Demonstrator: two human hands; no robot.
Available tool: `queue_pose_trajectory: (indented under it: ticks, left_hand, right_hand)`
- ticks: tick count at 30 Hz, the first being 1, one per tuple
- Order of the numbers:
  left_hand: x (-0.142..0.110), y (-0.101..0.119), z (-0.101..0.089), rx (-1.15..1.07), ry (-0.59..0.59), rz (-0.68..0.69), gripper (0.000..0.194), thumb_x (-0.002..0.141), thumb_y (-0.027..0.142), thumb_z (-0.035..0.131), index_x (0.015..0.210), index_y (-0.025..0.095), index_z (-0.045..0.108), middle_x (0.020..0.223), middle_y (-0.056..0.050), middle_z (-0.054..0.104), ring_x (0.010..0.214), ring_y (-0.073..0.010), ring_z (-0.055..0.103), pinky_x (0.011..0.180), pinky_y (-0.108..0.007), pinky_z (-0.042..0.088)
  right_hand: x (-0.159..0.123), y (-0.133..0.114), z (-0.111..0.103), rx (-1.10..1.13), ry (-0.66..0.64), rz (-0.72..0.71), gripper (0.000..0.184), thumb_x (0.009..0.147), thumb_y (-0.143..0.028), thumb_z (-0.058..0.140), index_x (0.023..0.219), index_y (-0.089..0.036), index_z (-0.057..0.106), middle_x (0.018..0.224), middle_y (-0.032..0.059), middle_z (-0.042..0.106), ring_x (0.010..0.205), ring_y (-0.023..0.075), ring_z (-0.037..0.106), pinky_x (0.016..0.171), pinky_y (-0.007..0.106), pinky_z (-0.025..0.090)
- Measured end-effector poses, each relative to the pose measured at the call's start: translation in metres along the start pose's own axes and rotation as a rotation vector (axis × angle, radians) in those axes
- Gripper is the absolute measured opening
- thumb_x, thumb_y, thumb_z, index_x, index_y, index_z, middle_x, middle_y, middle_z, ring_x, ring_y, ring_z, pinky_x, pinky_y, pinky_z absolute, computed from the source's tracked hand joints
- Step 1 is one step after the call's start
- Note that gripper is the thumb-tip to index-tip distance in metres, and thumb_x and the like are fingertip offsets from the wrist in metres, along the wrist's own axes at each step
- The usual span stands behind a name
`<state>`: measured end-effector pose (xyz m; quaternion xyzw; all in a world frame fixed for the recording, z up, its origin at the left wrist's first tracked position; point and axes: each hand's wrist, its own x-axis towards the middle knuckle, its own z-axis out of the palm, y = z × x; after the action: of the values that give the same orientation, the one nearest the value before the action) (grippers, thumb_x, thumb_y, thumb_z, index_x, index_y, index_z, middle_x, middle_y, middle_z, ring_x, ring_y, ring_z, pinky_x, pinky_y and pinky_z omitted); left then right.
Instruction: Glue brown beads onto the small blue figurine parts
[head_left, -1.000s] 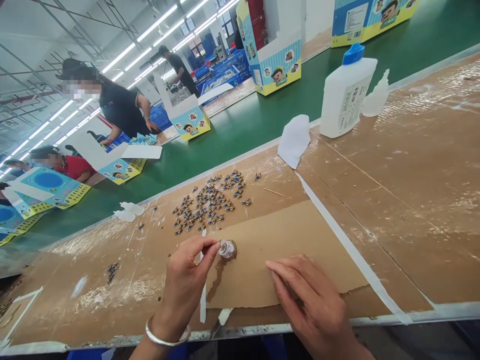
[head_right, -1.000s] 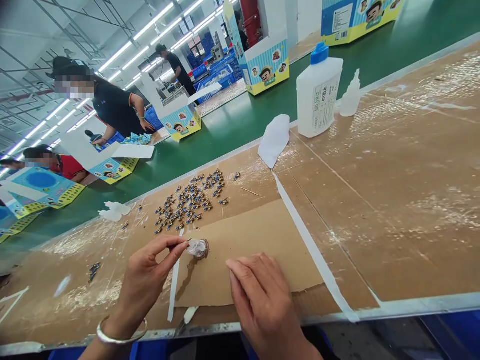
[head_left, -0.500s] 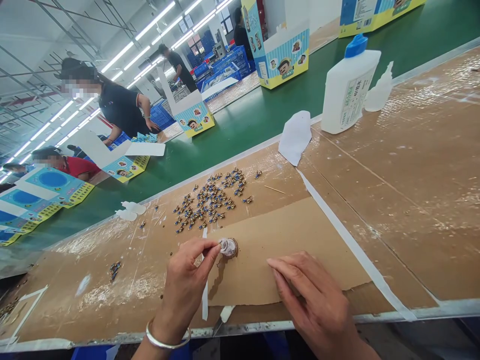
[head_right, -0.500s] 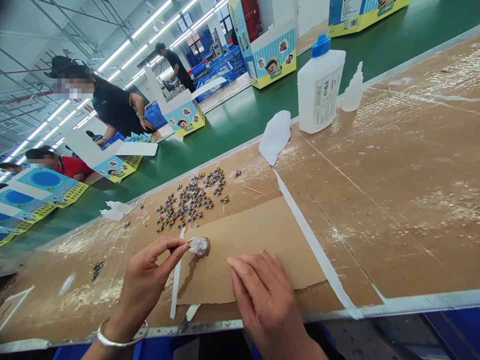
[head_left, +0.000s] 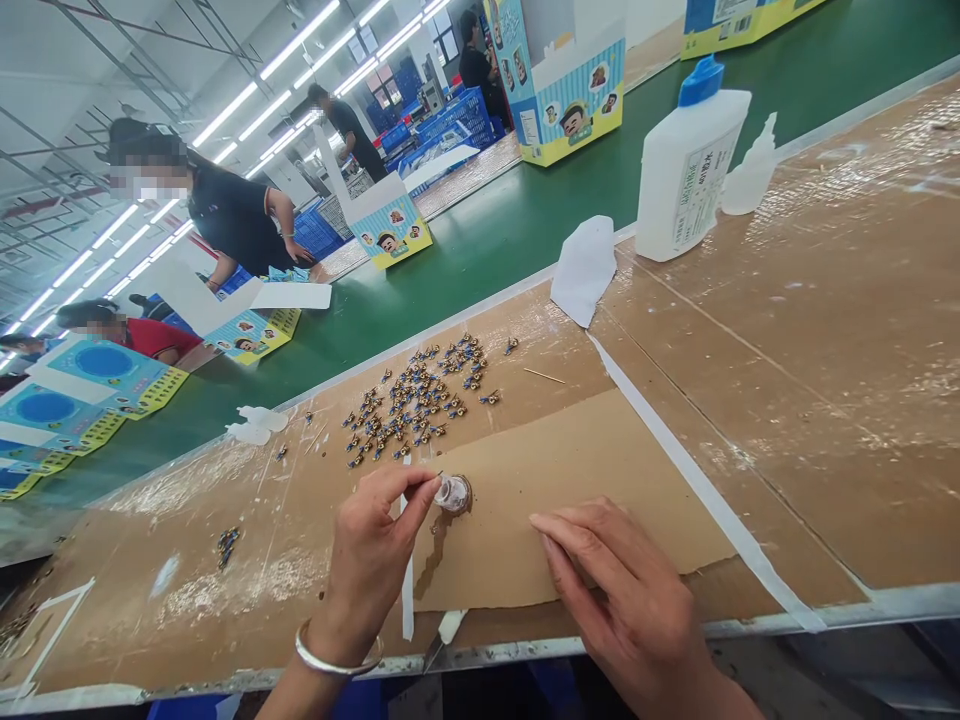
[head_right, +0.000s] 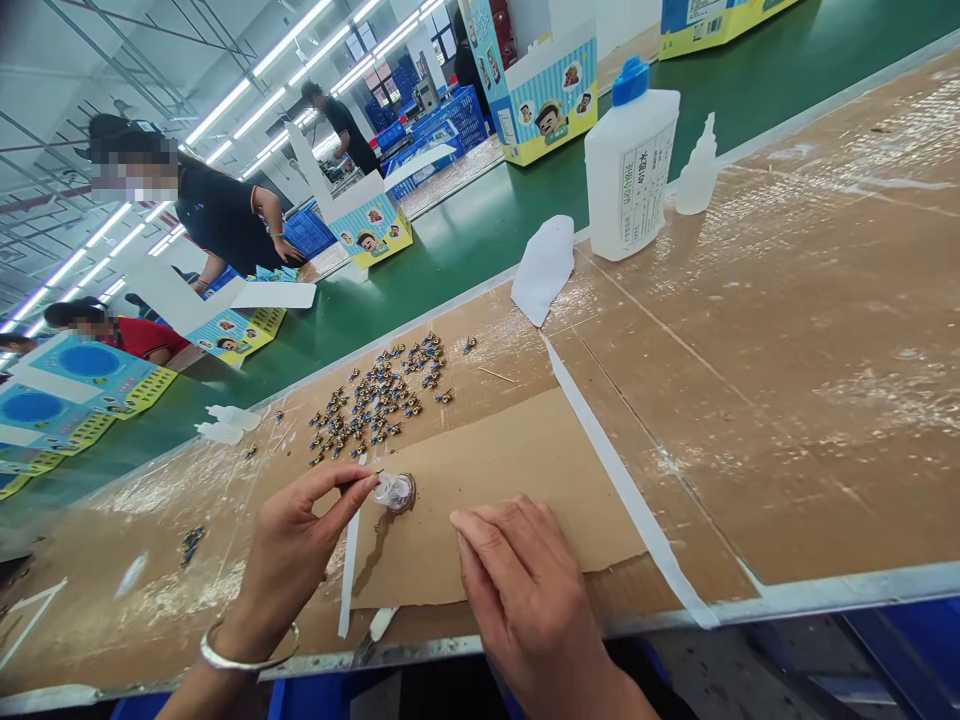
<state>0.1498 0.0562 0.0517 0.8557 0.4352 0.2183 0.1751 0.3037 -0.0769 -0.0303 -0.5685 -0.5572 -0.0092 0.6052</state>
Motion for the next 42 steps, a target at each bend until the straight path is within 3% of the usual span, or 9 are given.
queue_pose_trajectory:
  ticks: [19, 28, 31, 34, 42]
  left_hand:
    - [0.001, -0.002, 0.000, 0.120, -0.007, 0.078, 0.011, 0.080, 0.030, 0.060, 0.077, 0.022, 0.068, 0.077, 0.000, 0.070, 0.074, -0.0162, 0.063, 0.073, -0.028, 0.046]
    - [0.000, 0.001, -0.004, 0.073, 0.020, 0.027, 0.010, 0.079, 0.031, 0.063, 0.076, 0.023, 0.069, 0.076, 0.002, 0.071, 0.073, -0.0146, 0.063, 0.073, -0.025, 0.047]
    - [-0.010, 0.001, -0.013, 0.023, 0.064, -0.080, 0.014, 0.077, 0.036, 0.064, 0.076, 0.023, 0.070, 0.076, 0.002, 0.070, 0.072, -0.0146, 0.063, 0.069, -0.023, 0.048]
    - [-0.032, -0.008, -0.026, -0.042, 0.205, -0.289, 0.020, 0.071, 0.041, 0.069, 0.078, 0.023, 0.071, 0.077, 0.002, 0.070, 0.072, -0.0149, 0.063, 0.068, -0.022, 0.048]
    - [-0.107, -0.068, -0.046, -0.243, 0.524, -0.673, 0.034, 0.056, 0.041, 0.079, 0.080, 0.018, 0.071, 0.078, 0.000, 0.071, 0.078, -0.0167, 0.063, 0.076, -0.022, 0.049]
  right_hand:
    - [0.002, -0.002, -0.001, -0.006, 0.019, 0.010, 0.026, 0.083, -0.003, 0.051, 0.104, -0.017, 0.057, 0.087, 0.0050, 0.059, 0.077, 0.0137, 0.053, 0.071, 0.031, 0.042]
    - [-0.001, 0.000, -0.001, 0.001, 0.015, 0.010, 0.028, 0.081, -0.001, 0.052, 0.105, -0.015, 0.056, 0.088, 0.0058, 0.059, 0.080, 0.0142, 0.053, 0.072, 0.032, 0.043]
    - [0.000, 0.001, -0.002, -0.022, 0.022, -0.006, 0.026, 0.082, -0.003, 0.052, 0.105, -0.015, 0.057, 0.088, 0.0054, 0.059, 0.080, 0.0137, 0.054, 0.073, 0.031, 0.044]
    - [0.002, 0.001, -0.003, -0.049, 0.017, -0.035, 0.023, 0.083, -0.004, 0.052, 0.103, -0.014, 0.058, 0.089, 0.0056, 0.059, 0.083, 0.0130, 0.054, 0.075, 0.030, 0.044]
    - [-0.009, 0.016, -0.008, -0.166, -0.090, -0.097, 0.021, 0.092, -0.027, 0.047, 0.107, -0.018, 0.058, 0.095, 0.0038, 0.061, 0.087, 0.0129, 0.058, 0.083, 0.027, 0.043]
